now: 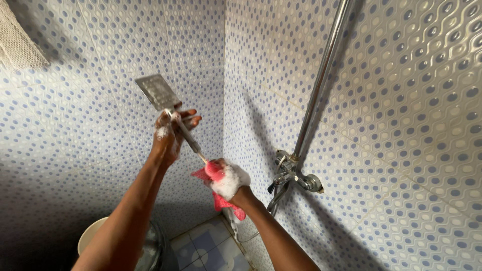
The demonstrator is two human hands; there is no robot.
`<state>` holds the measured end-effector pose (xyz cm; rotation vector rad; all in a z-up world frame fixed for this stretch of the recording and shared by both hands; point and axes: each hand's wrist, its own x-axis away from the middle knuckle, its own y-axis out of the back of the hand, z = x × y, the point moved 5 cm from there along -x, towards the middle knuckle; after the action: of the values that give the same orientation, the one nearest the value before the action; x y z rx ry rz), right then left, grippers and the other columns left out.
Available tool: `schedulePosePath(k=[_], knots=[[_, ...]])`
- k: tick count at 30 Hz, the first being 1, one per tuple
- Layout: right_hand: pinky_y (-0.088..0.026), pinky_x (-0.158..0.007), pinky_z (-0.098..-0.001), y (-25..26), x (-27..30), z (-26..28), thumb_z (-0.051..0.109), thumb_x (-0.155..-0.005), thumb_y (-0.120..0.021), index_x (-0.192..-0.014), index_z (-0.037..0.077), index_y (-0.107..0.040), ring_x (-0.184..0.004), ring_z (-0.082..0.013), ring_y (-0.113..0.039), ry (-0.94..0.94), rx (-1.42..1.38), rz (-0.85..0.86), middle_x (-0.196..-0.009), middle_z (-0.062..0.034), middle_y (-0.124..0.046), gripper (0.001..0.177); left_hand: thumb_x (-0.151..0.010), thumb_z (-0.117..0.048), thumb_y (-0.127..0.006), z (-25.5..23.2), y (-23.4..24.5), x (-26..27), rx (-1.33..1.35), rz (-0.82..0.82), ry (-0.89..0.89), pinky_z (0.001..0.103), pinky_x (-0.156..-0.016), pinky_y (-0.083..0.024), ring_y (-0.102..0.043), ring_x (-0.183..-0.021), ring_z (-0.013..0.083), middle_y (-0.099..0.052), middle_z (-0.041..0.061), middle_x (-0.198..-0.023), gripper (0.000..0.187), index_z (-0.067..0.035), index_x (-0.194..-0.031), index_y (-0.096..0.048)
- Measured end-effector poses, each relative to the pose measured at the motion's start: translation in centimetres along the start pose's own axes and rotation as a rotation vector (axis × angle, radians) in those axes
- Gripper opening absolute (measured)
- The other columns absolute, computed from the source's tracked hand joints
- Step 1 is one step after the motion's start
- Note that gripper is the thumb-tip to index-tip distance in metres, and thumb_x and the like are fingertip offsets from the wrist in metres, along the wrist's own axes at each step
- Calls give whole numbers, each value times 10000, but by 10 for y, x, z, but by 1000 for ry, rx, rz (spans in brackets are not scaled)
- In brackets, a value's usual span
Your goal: The person picks up a red cloth, places it in a metal pot, and adds detergent powder. They agitate the cloth in soapy water, then rinse it under a handheld shower head, scrubbing the cloth and the shower fixture. The person then rinses a plastic jug under the shower.
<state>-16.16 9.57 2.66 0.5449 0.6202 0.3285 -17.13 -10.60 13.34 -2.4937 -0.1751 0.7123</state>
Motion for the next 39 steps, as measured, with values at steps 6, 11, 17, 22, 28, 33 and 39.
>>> schedulePosePath(k=[6,11,17,22,28,33,39], knots=[[-570,-818,-395,45,0,-17,356,-886,-636,-1278,146,-597,-982,-269,-704,-251,-780,60,-1115,-64,-741,447,-1035,-431,-586,-11,0,-3,-180,-42,-38,478,-855,-635,-740,-907,330,-669,223,-1044,485,0,-1250,-527],[-536,-848,-440,60,-21,-10,413,-880,-606,-1317,168,-566,-1028,-277,-677,-197,-1080,-216,-1158,-61,-705,503,-1108,-393,-561,36,9,27,-253,-58,44,483,-710,-581,-692,-844,318,-675,197,-974,366,-38,-1038,-506],[-495,-883,-494,45,-51,-2,481,-872,-569,-1364,195,-530,-1083,-286,-646,-71,-1006,-558,-1209,-57,-662,571,-1000,-308,-585,92,-12,65,-132,-17,147,451,-786,-611,-720,-988,225,-656,55,-1071,291,-111,-1201,-511],[-462,-913,-539,4,-36,20,538,-865,-539,-1403,218,-500,-1130,-294,-620,5,-834,-383,-1251,-54,-626,627,-842,-97,-691,84,-12,61,-225,-117,35,383,-761,-664,-733,-929,181,-684,61,-1085,427,-83,-1231,-516],[-421,-948,-593,17,-18,-5,606,-857,-503,-1450,245,-463,-1185,-303,-588,-134,-1005,-337,-1302,-50,-582,696,-978,-139,-681,58,16,54,-96,-156,63,337,-608,-606,-692,-750,153,-709,55,-907,114,-49,-1035,-642],[-387,-977,-638,49,-22,-23,663,-850,-473,-1489,267,-433,-1231,-311,-562,-322,-1301,-301,-1344,-47,-546,752,-1038,-202,-661,68,40,35,-65,-155,155,335,-476,-536,-615,-596,144,-650,54,-807,149,-61,-996,-639],[-384,-1011,-655,42,1,-1,683,-837,-515,-1529,342,-381,-1264,-323,-546,-419,-1601,-89,-1377,-34,-519,783,-944,-146,-662,76,24,53,-99,-54,163,385,-528,-613,-692,-675,190,-679,78,-876,181,-59,-1077,-574]])
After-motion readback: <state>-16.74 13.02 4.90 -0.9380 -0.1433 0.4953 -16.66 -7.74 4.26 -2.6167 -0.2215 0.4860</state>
